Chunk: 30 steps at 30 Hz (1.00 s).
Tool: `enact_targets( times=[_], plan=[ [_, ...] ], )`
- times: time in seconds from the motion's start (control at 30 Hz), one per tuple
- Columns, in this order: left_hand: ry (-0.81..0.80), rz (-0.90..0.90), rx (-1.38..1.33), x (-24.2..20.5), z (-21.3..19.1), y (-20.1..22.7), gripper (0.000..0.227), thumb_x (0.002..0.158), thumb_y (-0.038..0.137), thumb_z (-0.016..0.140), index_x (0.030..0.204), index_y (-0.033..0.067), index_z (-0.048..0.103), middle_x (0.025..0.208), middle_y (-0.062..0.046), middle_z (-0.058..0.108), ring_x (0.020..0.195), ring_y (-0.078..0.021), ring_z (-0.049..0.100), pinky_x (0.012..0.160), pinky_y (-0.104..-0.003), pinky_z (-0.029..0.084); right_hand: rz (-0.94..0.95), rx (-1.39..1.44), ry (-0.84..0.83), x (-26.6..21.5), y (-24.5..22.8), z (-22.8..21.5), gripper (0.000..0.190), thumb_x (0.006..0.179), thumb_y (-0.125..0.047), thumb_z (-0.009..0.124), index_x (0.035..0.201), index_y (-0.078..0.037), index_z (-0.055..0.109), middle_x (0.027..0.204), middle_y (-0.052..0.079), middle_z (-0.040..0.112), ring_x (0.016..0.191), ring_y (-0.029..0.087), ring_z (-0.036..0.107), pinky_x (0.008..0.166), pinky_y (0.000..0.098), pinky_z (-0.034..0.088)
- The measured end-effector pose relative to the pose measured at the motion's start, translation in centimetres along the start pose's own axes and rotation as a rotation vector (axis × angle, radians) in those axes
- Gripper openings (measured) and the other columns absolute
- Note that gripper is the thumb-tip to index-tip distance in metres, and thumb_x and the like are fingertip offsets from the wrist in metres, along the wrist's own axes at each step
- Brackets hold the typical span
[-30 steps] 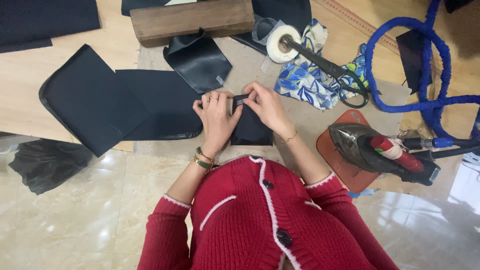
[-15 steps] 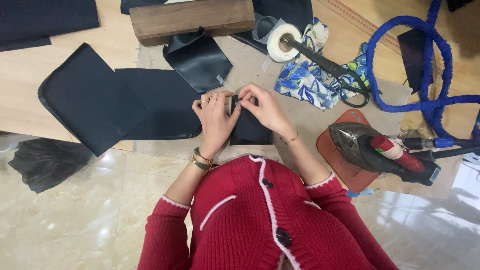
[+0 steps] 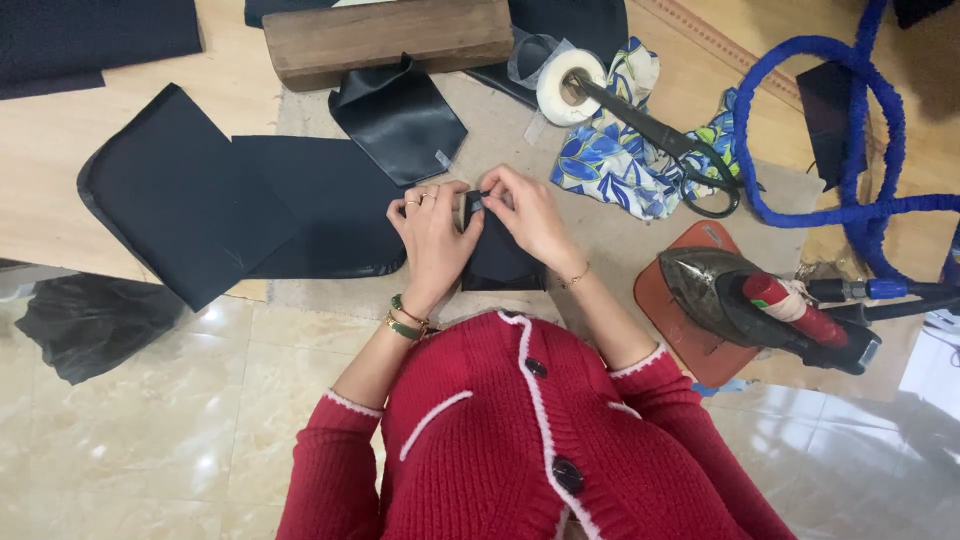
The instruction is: The person irons a small piece of black fabric on a workbench using a steam iron. They then apply a strip of clear tape to the fabric and iron over it to secure it. The person repeats the ironing process on the taped fabric.
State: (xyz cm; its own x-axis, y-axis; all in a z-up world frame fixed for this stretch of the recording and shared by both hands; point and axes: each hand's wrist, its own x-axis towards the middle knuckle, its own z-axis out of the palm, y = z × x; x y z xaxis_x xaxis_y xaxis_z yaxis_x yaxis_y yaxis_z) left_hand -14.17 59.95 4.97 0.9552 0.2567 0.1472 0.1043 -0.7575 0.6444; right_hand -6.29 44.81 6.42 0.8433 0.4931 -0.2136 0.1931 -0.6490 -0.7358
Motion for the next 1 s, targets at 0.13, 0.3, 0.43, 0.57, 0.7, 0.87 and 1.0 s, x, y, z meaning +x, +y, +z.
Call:
enact_targets(
  times=[0.13, 0.3, 0.43, 0.57, 0.7, 0.87, 1.0],
  plan=[
    [0.029, 0.002, 0.001, 0.0, 0.4, 0.0, 0.037, 0.081, 0.021, 0.084, 0.112, 0.0189, 0.065, 0.076, 0.003, 0.052, 0.094, -0.0227, 0.055, 0.101, -0.054, 0.028, -0.011, 0.022, 0.014, 0.0, 0.0, 0.2, 0.019, 0.093, -0.009, 0.070, 0.111, -0.015, 0.066, 0.086, 0.004, 0.073, 0.075, 0.021, 0.062, 0.074, 0.0372, 0.052],
    [0.067, 0.017, 0.060, 0.0, 0.9, -0.1, 0.032, 0.078, 0.022, 0.083, 0.104, 0.0220, 0.064, 0.077, 0.005, 0.048, 0.096, -0.0187, 0.053, 0.100, -0.051, 0.029, -0.043, -0.143, 0.059, -0.4, -0.2, -0.4, 0.032, 0.087, -0.014, 0.079, 0.115, -0.015, 0.063, 0.081, 0.007, 0.066, 0.079, 0.030, 0.067, 0.076, 0.0447, 0.054],
    [0.058, 0.003, 0.054, 0.0, 0.9, -0.1, 0.031, 0.079, 0.021, 0.082, 0.105, 0.0222, 0.065, 0.077, 0.005, 0.049, 0.096, -0.0184, 0.052, 0.101, -0.051, 0.029, -0.025, -0.175, 0.057, -1.3, 0.2, -1.2, 0.037, 0.084, -0.018, 0.082, 0.116, -0.015, 0.063, 0.080, 0.005, 0.062, 0.080, 0.029, 0.066, 0.075, 0.0442, 0.054],
    [0.065, 0.009, 0.053, 0.1, 1.0, 0.0, 0.032, 0.079, 0.020, 0.082, 0.106, 0.0218, 0.065, 0.079, 0.005, 0.052, 0.097, -0.0184, 0.053, 0.101, -0.051, 0.029, -0.012, -0.139, 0.121, -1.8, 0.8, -1.8, 0.033, 0.089, -0.019, 0.080, 0.117, -0.015, 0.063, 0.084, 0.005, 0.060, 0.084, 0.030, 0.066, 0.077, 0.0441, 0.053],
    [0.094, 0.071, 0.104, 0.2, 0.8, 0.3, 0.038, 0.078, 0.025, 0.086, 0.109, 0.0211, 0.064, 0.083, 0.003, 0.053, 0.098, -0.0183, 0.053, 0.101, -0.051, 0.029, -0.052, -0.180, 0.188, -2.5, 1.4, -1.6, 0.016, 0.097, -0.013, 0.069, 0.112, -0.013, 0.064, 0.086, 0.006, 0.060, 0.087, 0.030, 0.066, 0.082, 0.0414, 0.053],
    [0.105, 0.083, 0.128, 0.3, 1.6, -0.3, 0.040, 0.077, 0.023, 0.085, 0.111, 0.0199, 0.064, 0.086, 0.001, 0.058, 0.099, -0.0194, 0.055, 0.101, -0.051, 0.029, -0.149, -0.267, 0.193, -3.6, 1.5, -1.2, 0.018, 0.099, -0.008, 0.063, 0.115, -0.016, 0.067, 0.092, 0.005, 0.058, 0.092, 0.028, 0.064, 0.085, 0.0401, 0.052],
    [0.118, 0.088, 0.116, 0.4, 1.7, -0.3, 0.041, 0.074, 0.020, 0.085, 0.110, 0.0193, 0.064, 0.085, 0.001, 0.058, 0.098, -0.0194, 0.055, 0.100, -0.051, 0.030, -0.200, -0.313, 0.172, -3.9, 2.6, -0.7, 0.025, 0.100, -0.008, 0.063, 0.122, -0.019, 0.067, 0.096, 0.005, 0.055, 0.090, 0.026, 0.060, 0.084, 0.0376, 0.050]
  ],
)
